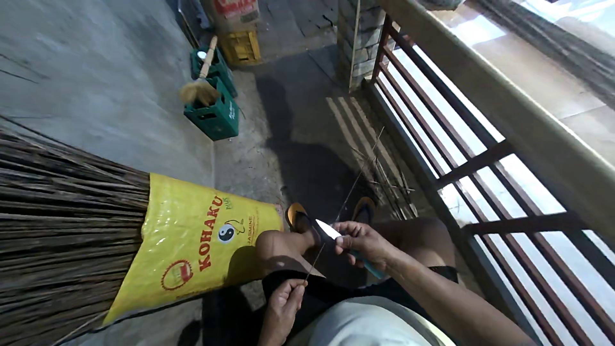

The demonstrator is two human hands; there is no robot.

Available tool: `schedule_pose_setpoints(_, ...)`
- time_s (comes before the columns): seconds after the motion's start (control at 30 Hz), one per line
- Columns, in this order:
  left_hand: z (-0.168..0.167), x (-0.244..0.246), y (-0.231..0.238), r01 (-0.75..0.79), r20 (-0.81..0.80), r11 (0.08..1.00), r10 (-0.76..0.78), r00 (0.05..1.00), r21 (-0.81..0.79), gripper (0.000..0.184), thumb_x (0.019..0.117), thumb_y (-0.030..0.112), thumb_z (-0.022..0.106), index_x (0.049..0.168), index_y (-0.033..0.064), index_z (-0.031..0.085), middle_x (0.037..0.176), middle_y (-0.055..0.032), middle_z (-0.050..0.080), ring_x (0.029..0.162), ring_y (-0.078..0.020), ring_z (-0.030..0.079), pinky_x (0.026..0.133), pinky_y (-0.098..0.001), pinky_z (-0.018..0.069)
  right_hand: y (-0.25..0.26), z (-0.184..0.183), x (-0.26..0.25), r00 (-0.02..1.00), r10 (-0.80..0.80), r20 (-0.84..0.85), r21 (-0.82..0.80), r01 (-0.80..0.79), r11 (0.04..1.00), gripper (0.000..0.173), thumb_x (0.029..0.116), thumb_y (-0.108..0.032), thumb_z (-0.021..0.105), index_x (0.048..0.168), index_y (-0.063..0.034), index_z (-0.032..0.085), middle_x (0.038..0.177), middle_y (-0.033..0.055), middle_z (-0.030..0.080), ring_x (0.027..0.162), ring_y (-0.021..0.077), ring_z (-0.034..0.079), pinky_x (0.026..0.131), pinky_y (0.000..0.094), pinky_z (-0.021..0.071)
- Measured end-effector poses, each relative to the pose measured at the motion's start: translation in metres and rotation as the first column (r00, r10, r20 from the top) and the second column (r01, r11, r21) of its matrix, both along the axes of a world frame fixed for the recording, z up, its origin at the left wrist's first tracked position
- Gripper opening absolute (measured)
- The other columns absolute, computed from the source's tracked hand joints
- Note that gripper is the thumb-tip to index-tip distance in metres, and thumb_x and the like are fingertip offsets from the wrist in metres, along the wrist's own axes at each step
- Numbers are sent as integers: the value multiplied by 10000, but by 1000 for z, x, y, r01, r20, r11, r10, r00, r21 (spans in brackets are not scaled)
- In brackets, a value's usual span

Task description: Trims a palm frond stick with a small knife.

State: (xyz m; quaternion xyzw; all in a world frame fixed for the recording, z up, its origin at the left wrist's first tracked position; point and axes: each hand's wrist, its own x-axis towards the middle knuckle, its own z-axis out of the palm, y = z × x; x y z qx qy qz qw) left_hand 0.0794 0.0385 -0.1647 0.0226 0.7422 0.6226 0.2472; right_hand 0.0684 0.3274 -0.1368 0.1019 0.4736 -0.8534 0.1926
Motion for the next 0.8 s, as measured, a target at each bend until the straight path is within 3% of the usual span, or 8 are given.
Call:
schedule_pose_setpoints(0.2,-1,4,-9,13,3,999,-13,1000,34,186,968,25,531,1047,37,699,678,99,585,544,33,485,507,-130,407,24,-2,-15,987,-154,35,22,154,988,303,999,-69,578,1302,-53,584,828,28,702,521,52,563,447,192,465)
schedule_pose_setpoints(0.43,-9,6,-21,43,41,999,-44,998,11,191,974,30,527,1059,39,698,680,101,580,550,29,486,511,-138,407,22,1,-10,980,-196,36,32,195,980,319,996,-62,594,1312,-24,589,828,57,698,527,68,570,450,196,466)
schedule_pose_setpoints(0.57,-3,8,-35,45,57,999,-45,997,-4,198,977,19,520,1057,48,698,681,111,586,553,37,491,515,-134,413,43,4,-19,958,-286,4,70,285,956,262,1002,-15,575,1262,6,597,823,50,707,547,67,590,496,196,500)
schedule_pose_setpoints(0.8,-2,9,-50,59,71,998,-59,996,0,202,967,5,511,1050,42,691,668,121,581,549,45,487,516,-134,409,45,3,-22,968,-246,48,50,244,969,257,1016,-19,553,1271,-1,577,823,48,692,528,53,566,472,180,477)
